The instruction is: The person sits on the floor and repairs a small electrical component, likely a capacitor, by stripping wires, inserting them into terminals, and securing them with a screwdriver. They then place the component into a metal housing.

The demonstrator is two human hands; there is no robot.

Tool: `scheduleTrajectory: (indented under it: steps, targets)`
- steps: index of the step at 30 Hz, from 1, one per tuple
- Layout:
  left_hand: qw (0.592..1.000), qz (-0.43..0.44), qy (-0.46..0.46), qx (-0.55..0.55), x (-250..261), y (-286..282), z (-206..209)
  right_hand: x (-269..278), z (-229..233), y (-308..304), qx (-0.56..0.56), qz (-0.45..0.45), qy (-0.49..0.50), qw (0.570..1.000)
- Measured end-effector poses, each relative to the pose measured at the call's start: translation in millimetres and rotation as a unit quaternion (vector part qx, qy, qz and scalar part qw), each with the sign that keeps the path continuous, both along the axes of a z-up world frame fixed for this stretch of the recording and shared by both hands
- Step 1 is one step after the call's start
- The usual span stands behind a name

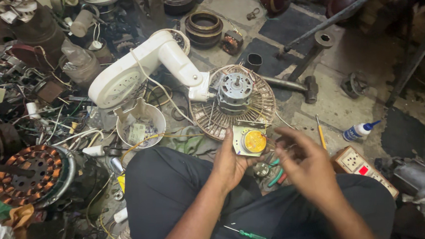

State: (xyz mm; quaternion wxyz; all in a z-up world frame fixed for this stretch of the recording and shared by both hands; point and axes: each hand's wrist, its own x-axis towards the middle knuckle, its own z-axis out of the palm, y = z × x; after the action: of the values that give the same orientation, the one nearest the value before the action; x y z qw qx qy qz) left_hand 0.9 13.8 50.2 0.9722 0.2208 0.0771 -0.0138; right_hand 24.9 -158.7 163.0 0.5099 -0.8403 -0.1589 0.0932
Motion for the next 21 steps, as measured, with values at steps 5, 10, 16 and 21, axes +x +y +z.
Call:
scheduleTrajectory:
  steps: [5, 10, 16, 21]
  targets:
    - [0.999, 0.004, -0.036, 0.016, -6, 1, 2, -1, 29, 22, -0.233, 0.087, -0.218, 0.944]
    - [0.998, -0.008, -0.039, 0.039, -8, 0, 1, -1, 31, 33, -0.296, 0.085, -0.219, 0.926]
    - [0.998, -0.008, -0.050, 0.031, -8, 1, 2, 1, 25, 33, -0.263, 0.159, -0.260, 0.915]
    - [0.997, 0.018, -0.073, 0.004, -8, 2, -2, -1, 16, 31, -0.188, 0.182, -0.309, 0.914]
